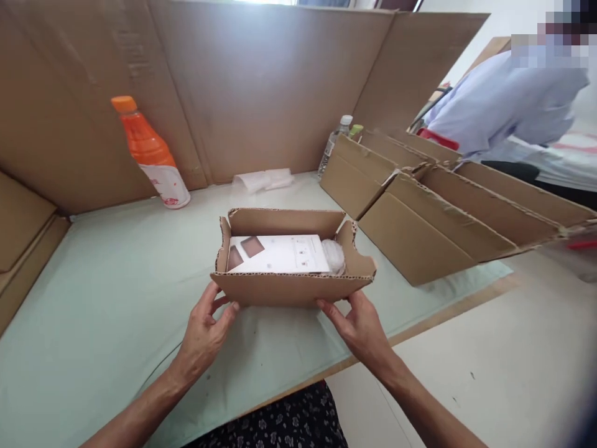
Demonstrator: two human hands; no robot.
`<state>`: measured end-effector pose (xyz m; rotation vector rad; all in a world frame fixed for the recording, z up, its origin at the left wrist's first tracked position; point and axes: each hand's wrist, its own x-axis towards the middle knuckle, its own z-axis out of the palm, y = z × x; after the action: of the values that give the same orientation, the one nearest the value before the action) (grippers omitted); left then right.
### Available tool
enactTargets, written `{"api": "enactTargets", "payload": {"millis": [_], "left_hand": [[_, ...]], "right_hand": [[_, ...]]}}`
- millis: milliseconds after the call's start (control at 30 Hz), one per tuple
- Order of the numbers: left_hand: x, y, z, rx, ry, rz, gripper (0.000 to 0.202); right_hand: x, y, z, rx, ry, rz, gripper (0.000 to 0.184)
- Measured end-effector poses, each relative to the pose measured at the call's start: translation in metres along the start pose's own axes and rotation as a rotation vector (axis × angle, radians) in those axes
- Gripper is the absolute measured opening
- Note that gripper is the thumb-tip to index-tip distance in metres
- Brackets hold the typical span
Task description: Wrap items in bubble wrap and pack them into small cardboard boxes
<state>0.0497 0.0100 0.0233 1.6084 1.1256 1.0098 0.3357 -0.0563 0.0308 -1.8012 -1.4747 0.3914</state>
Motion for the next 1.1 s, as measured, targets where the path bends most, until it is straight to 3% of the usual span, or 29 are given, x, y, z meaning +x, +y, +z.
{"api": "enactTargets", "payload": {"millis": [167, 267, 400, 500, 600, 733, 867, 1000, 1100], "left_hand": [[0.027, -0.015, -0.014, 0.328, 0.104, 0.046, 0.021], [0.066, -0.022, 0.000, 0.250, 0.066, -0.041, 0.022], [0.145, -0.026, 0.054, 0.002, -0.001, -0.093, 0.035], [0.205, -0.026, 0.104, -0.093, -0.029, -0.086, 0.063], [0.245, -0.025, 0.150, -0.180, -0.117, -0.079, 0.087], [0.269, -0.026, 0.194, -0.229, -0.285, -0.048, 0.093], [0.280, -0.029, 0.218, -0.206, -0.368, 0.013, 0.086], [0.281, -0.031, 0.223, -0.085, -0.370, 0.079, 0.077], [0.273, -0.034, 0.207, 0.108, -0.316, 0.129, 0.065]], "right_hand": [[-0.011, 0.014, 0.007, 0.020, 0.025, -0.100, 0.028], [0.000, 0.029, 0.006, 0.047, 0.024, -0.113, 0.038], [0.042, 0.056, 0.001, 0.092, 0.109, -0.032, 0.054], [0.085, 0.081, -0.004, 0.117, 0.182, -0.035, 0.065], [0.123, 0.105, -0.006, 0.096, 0.200, -0.046, 0.071], [0.151, 0.133, -0.001, 0.062, 0.155, -0.001, 0.074], [0.160, 0.149, 0.003, 0.061, 0.140, 0.020, 0.078], [0.158, 0.153, 0.002, 0.043, 0.115, 0.013, 0.075], [0.151, 0.153, 0.001, -0.011, 0.118, -0.007, 0.062]]}}
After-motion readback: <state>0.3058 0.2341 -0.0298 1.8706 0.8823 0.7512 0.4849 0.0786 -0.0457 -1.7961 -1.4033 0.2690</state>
